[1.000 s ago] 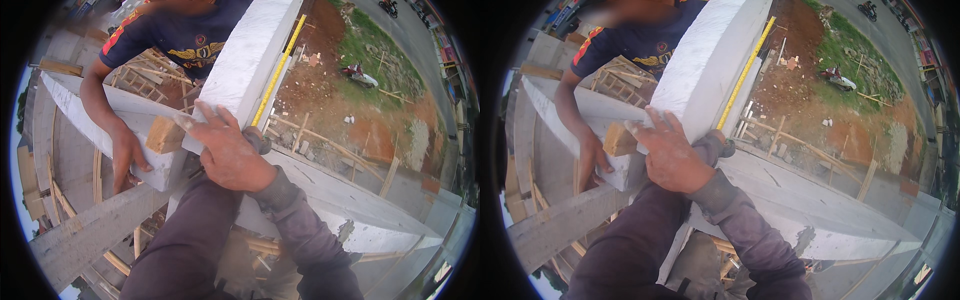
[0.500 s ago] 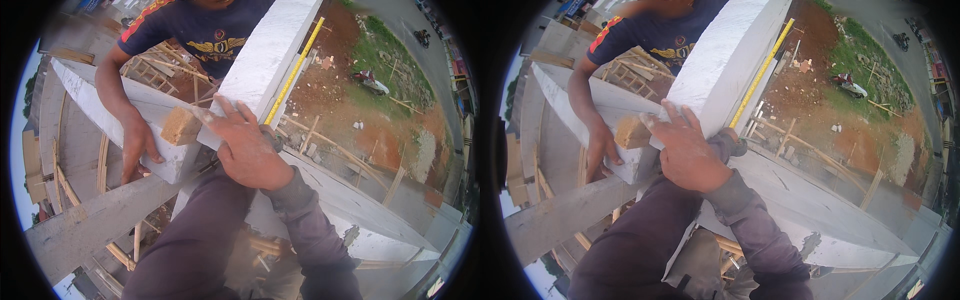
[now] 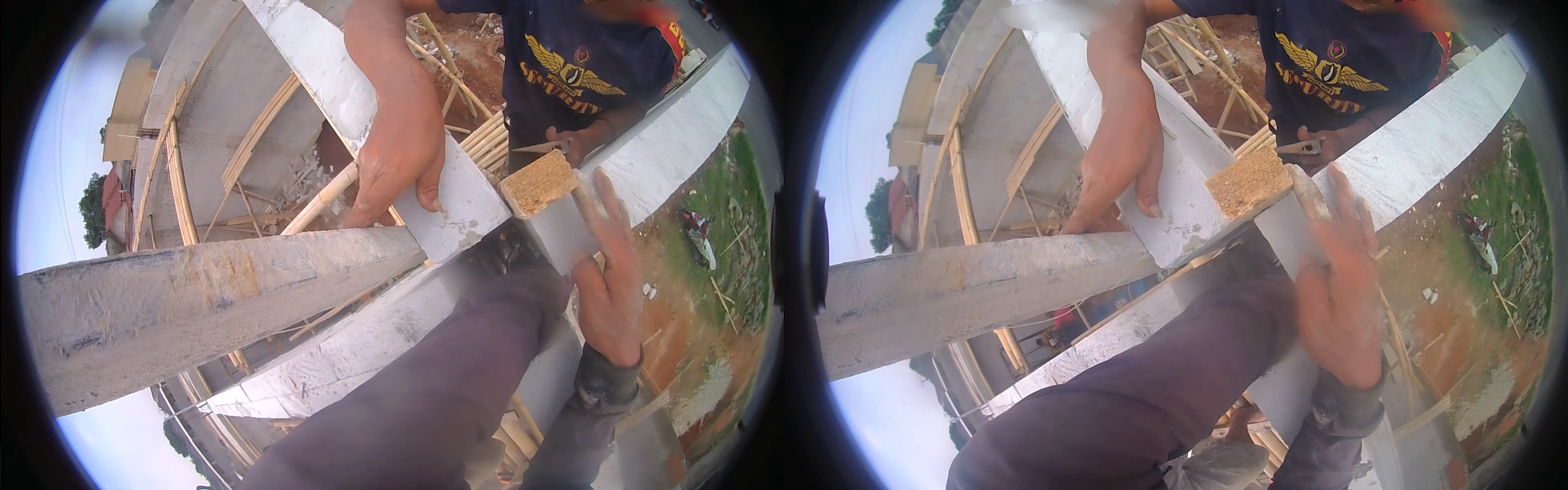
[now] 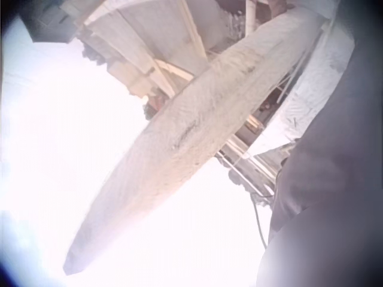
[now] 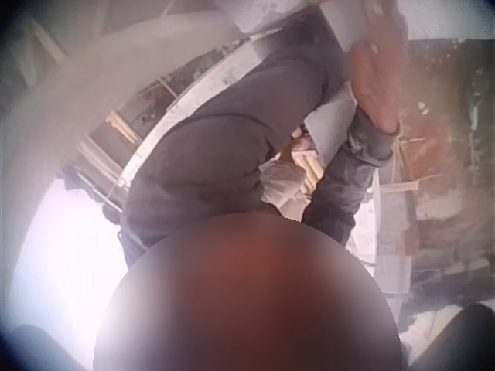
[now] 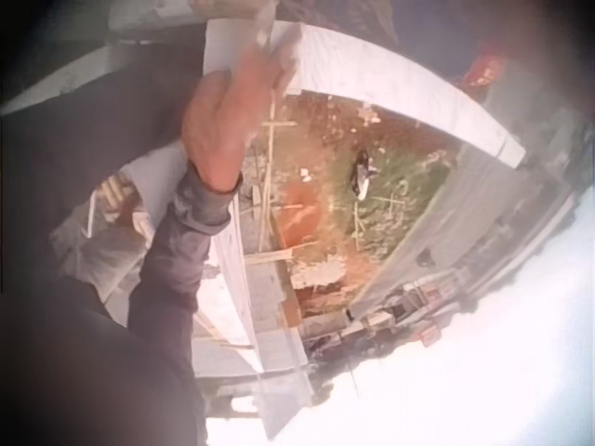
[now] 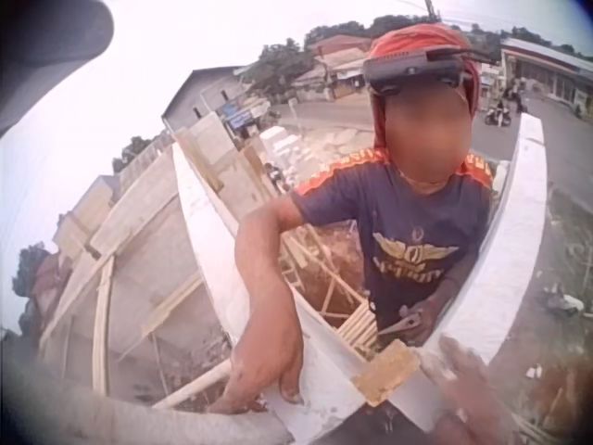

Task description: The person places white concrete blocks onto a bamboo scaffold, applies mortar with a trowel, and uses a hammer to adjust alignment. They measure the structure with a tape measure and coordinate with a coworker to position the blocks.

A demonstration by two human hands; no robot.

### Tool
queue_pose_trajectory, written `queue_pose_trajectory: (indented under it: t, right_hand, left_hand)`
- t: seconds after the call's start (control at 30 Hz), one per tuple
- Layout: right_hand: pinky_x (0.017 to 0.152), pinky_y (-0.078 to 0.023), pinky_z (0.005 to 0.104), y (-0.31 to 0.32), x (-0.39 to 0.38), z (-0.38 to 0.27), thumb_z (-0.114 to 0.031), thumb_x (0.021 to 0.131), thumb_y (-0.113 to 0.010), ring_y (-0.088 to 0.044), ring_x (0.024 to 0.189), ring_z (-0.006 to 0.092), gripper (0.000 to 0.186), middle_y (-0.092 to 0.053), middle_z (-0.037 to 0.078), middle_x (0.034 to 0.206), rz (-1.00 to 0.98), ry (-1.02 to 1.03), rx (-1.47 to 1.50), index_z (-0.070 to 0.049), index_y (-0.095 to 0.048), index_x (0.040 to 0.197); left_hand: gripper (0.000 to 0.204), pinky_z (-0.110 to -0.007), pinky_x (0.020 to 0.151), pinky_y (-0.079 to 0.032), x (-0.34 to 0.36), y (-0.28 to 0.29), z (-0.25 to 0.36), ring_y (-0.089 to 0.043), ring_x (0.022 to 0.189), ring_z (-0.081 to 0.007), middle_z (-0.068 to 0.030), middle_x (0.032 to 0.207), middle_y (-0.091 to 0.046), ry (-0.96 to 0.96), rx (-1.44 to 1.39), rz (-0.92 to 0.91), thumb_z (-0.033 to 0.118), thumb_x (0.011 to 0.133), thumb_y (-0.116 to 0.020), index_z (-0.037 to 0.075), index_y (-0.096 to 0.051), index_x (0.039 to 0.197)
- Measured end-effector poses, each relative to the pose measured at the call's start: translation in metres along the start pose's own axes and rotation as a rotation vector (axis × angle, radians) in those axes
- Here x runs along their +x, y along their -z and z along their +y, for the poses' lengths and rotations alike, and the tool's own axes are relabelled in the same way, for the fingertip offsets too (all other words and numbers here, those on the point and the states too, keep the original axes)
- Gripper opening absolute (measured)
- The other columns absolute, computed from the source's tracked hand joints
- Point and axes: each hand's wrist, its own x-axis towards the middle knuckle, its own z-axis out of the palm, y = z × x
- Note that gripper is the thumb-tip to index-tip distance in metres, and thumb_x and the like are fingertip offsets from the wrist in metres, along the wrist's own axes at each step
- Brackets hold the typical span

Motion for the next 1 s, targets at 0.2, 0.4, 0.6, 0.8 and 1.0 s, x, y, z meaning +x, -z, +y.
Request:
queue_pose_trajectory:
  t: [0.2,0.4,0.6,0.8,1.0]
  right_hand:
    - [0.119,-0.018,0.0459,0.000,-0.005,-0.006,0.000,0.080,-0.048,-0.031,0.144,0.0379,0.061,-0.037,0.024,0.153,-0.006,-0.029,0.033,0.000,-0.051,0.140]
    - [0.118,-0.021,0.0475,0.008,0.002,-0.007,0.000,0.081,-0.049,-0.032,0.143,0.0411,0.058,-0.038,0.026,0.152,-0.002,-0.001,0.038,0.001,-0.052,0.139]
    - [0.118,-0.021,0.0490,0.027,0.018,0.004,0.001,0.081,-0.048,-0.033,0.143,0.0423,0.058,-0.039,0.027,0.150,-0.002,-0.001,0.053,0.001,-0.052,0.139]
    - [0.119,-0.018,0.0467,0.033,0.011,0.010,0.002,0.080,-0.046,-0.030,0.144,0.0403,0.061,-0.041,0.025,0.149,-0.012,0.062,-0.018,-0.003,-0.050,0.140]
    - [0.117,-0.019,0.0568,0.020,0.006,0.025,0.004,0.076,-0.051,-0.031,0.142,0.0421,0.069,-0.057,0.020,0.130,0.094,0.151,0.037,0.000,-0.040,0.143]
  left_hand:
    - [0.031,-0.038,0.082,-0.056,0.003,-0.004,0.013,-0.071,0.093,-0.0271,-0.0156,0.099,-0.073,-0.017,-0.027,-0.002,0.029,0.089,-0.060,0.006,-0.074,0.105]
    - [0.031,-0.038,0.082,-0.056,0.005,-0.002,0.032,-0.071,0.093,-0.0272,-0.0156,0.099,-0.073,-0.042,-0.070,-0.009,0.029,0.089,-0.060,0.006,-0.074,0.105]
    - [0.030,-0.038,0.082,-0.056,0.016,0.005,0.049,-0.071,0.093,-0.0272,-0.0156,0.099,-0.073,-0.051,-0.075,-0.036,0.029,0.090,-0.060,0.006,-0.074,0.105]
    - [0.030,-0.038,0.081,-0.056,0.017,0.000,0.028,-0.071,0.092,-0.0273,-0.0157,0.099,-0.073,-0.076,0.029,-0.056,0.028,0.090,-0.060,0.006,-0.074,0.104]
    - [0.030,-0.038,0.081,-0.056,0.021,-0.002,-0.001,-0.071,0.092,-0.0273,-0.0157,0.099,-0.073,-0.088,0.213,-0.084,0.028,0.090,-0.060,0.006,-0.074,0.104]
